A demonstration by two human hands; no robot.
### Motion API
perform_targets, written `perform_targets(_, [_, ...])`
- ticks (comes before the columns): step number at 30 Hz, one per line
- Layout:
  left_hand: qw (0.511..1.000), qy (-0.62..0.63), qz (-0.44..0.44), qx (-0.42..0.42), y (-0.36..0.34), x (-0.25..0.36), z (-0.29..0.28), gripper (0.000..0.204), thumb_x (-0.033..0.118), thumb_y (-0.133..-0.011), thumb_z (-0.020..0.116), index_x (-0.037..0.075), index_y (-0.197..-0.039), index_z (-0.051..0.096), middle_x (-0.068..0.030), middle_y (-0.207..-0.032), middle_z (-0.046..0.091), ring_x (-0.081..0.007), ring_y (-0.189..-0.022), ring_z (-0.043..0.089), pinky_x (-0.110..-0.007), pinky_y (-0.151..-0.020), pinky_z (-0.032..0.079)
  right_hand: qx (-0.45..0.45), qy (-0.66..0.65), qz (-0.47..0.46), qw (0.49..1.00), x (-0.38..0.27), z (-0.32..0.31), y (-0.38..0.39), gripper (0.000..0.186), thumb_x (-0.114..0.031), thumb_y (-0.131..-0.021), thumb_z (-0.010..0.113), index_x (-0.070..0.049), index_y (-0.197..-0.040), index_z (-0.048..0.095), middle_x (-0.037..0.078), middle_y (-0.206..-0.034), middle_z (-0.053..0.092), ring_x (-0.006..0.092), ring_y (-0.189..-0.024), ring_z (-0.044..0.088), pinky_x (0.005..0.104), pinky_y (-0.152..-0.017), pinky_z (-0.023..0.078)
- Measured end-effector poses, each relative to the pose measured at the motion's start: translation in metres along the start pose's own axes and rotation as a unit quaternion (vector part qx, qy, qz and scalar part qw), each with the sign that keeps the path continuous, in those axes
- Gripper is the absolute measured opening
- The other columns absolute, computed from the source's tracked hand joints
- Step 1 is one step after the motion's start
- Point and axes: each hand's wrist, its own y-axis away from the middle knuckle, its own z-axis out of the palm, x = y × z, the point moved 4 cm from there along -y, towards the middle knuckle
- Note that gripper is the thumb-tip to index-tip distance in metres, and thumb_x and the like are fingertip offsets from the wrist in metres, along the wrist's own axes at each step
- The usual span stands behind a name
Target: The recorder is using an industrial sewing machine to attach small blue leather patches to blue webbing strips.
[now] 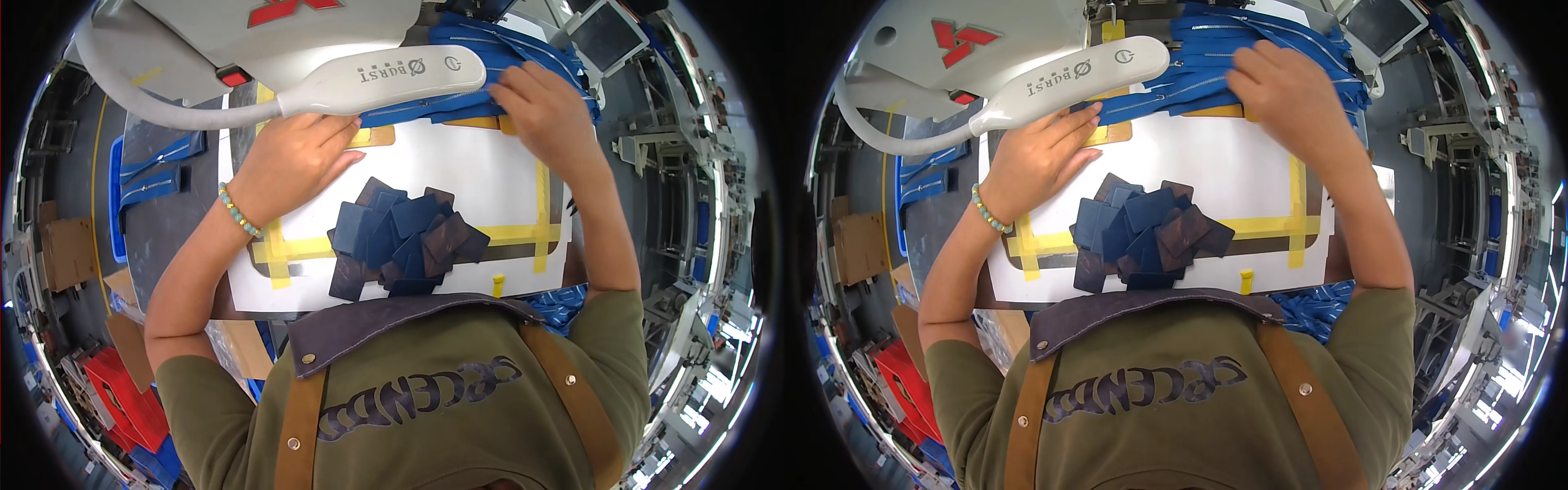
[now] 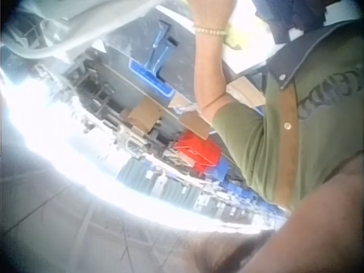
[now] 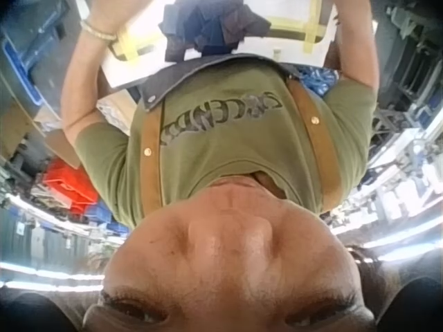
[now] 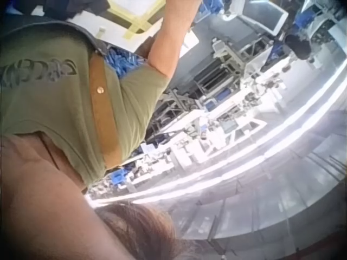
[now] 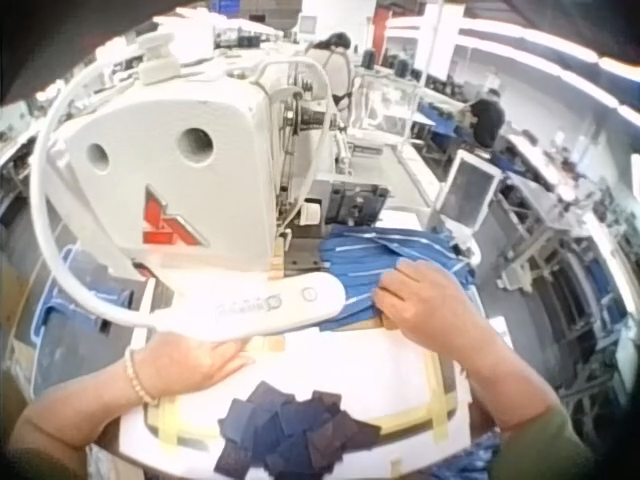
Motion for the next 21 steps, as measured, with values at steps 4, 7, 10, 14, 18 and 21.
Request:
perform_targets(4, [1.0,-0.007,-0.001,0.018,0.003,0.001,0.001,0.033,0.021,-0.086,0.084,-0.001,-0.11,0.077,-0.0087,-0.125,0.076,-0.0249,-0.107,0.071,-0.036,-0.091,0.059,-0.084,0.022,0.046,0.995,0.016,-0.012,0.007,0.026,-0.003,-0.076,0.077,-0.007,-0.102,0.074,0.003,-0.096,0.065,0.0217,-0.096,0.065,0.0354,-0.083,0.055])
perform_targets(7, [0.999,-0.012,0.004,0.031,0.002,0.001,0.003,0.031,0.019,-0.086,0.084,-0.001,-0.108,0.077,-0.0108,-0.126,0.075,-0.0243,-0.107,0.071,-0.036,-0.09,0.059,-0.041,-0.125,0.042,0.99,0.006,-0.021,-0.009,0.029,0.001,-0.077,0.073,-0.007,-0.105,0.075,0.005,-0.102,0.069,0.0237,-0.102,0.066,0.0351,-0.087,0.056])
perform_targets(10, [0.999,-0.018,-0.001,0.042,0.001,0.004,0.0,0.03,0.018,-0.085,0.084,-0.001,-0.107,0.077,-0.0114,-0.124,0.074,-0.0238,-0.106,0.071,-0.036,-0.088,0.059,0.031,-0.261,-0.003,0.965,-0.025,0.001,-0.035,0.032,0.0,-0.081,0.071,-0.008,-0.111,0.077,0.007,-0.116,0.072,0.027,-0.112,0.065,0.0376,-0.093,0.055])
perform_targets(14, [0.999,-0.029,-0.006,0.036,0.002,0.005,0.0,0.03,0.018,-0.085,0.084,-0.001,-0.107,0.077,-0.0108,-0.122,0.073,-0.024,-0.105,0.071,-0.036,-0.086,0.058,0.035,-0.364,-0.016,0.931,-0.061,0.049,-0.038,0.032,-0.005,-0.087,0.07,-0.01,-0.118,0.078,0.007,-0.129,0.07,0.029,-0.122,0.063,0.0446,-0.101,0.051])
perform_targets(18, [0.998,-0.03,-0.003,0.054,0.002,0.003,0.001,0.03,0.022,-0.085,0.083,0.001,-0.105,0.076,-0.0061,-0.114,0.071,-0.0208,-0.102,0.067,-0.034,-0.083,0.056,0.047,-0.346,-0.018,0.937,-0.066,0.055,-0.038,0.032,-0.009,-0.088,0.072,-0.009,-0.12,0.078,0.007,-0.134,0.069,0.0278,-0.128,0.06,0.0485,-0.107,0.047])
perform_targets(21, [0.997,-0.044,0.007,0.069,0.003,0.004,0.001,0.029,0.025,-0.087,0.081,0.002,-0.103,0.076,-0.0018,-0.107,0.069,-0.0176,-0.099,0.064,-0.032,-0.078,0.054,0.048,-0.352,-0.014,0.935,-0.068,0.051,-0.041,0.035,-0.011,-0.09,0.073,-0.008,-0.124,0.076,0.008,-0.135,0.069,0.0278,-0.131,0.059,0.0481,-0.11,0.046])
